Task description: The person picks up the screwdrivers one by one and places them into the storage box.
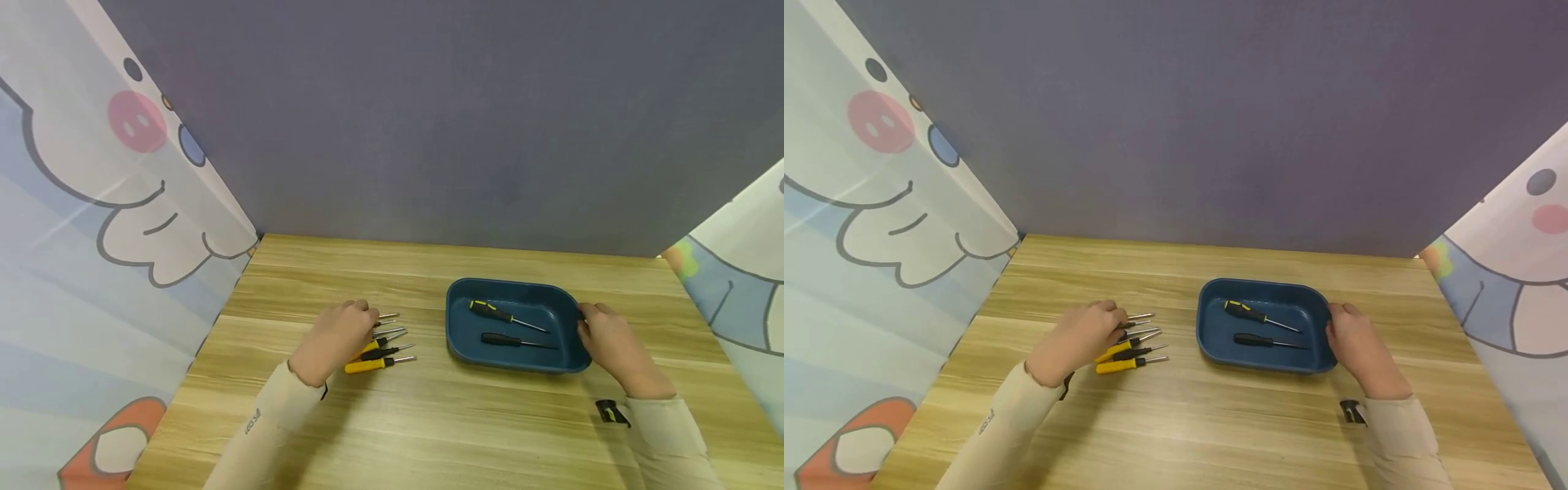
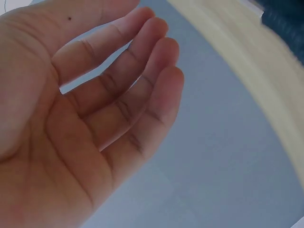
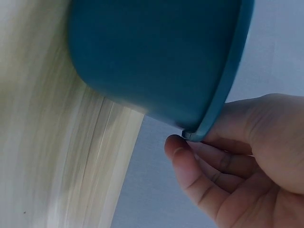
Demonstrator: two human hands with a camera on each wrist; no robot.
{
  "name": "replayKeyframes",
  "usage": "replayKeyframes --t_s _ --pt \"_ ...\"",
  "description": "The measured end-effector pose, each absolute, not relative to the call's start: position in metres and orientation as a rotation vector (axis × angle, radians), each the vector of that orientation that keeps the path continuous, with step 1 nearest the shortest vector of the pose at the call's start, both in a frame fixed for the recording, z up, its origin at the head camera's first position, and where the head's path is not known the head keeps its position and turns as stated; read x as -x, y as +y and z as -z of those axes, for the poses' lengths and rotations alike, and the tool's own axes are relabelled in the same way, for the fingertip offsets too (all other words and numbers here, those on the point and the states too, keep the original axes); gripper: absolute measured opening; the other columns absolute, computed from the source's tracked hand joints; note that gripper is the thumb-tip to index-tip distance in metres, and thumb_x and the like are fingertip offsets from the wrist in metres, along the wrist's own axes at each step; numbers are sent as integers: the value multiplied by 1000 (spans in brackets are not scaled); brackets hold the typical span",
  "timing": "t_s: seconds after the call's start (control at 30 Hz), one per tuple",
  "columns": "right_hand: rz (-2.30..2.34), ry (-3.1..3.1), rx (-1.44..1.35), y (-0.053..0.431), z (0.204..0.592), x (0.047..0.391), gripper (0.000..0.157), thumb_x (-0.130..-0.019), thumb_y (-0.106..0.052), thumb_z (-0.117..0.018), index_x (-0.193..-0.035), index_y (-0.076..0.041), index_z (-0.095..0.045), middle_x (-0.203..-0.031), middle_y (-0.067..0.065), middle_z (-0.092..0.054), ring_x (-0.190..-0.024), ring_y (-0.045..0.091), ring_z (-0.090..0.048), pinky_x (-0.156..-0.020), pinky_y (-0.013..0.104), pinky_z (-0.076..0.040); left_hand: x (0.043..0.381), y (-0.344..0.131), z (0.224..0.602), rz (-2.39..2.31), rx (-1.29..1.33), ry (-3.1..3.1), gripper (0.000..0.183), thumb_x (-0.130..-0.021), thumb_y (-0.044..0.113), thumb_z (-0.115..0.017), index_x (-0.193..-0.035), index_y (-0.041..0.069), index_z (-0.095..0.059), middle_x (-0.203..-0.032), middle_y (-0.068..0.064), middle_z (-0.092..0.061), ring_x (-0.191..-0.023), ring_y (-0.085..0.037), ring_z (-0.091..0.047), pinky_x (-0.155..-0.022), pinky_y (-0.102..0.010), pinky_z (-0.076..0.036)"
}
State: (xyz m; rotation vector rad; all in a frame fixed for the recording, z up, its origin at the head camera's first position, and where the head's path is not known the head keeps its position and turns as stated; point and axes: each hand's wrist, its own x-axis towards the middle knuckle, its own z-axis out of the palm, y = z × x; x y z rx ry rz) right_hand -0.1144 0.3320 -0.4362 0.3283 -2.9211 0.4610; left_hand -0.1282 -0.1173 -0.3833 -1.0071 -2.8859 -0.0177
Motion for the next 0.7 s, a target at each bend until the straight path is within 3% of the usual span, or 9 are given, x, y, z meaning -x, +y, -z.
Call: replayKeyframes --t_s 0.4,0.7 --pt "-433 -2891 -326 330 439 114 28 -85 12 -61 -108 25 -55 -93 37 -57 -82 52 -60 -67 58 -52 104 -121 426 80 998 -2972 12 -84 12 -79 -81 9 -69 -78 -5 -60 -66 -21 -62 -55 -35 -53" --pt "-413 -2886 -331 330 437 114 28 -84 12 -62 -109 26 -55 -92 37 -57 -83 52 -60 -68 59 -52 101 -126 439 80 961 -2986 11 -85 14 -81 -84 9 -72 -78 -7 -62 -63 -20 -61 -54 -35 -53"
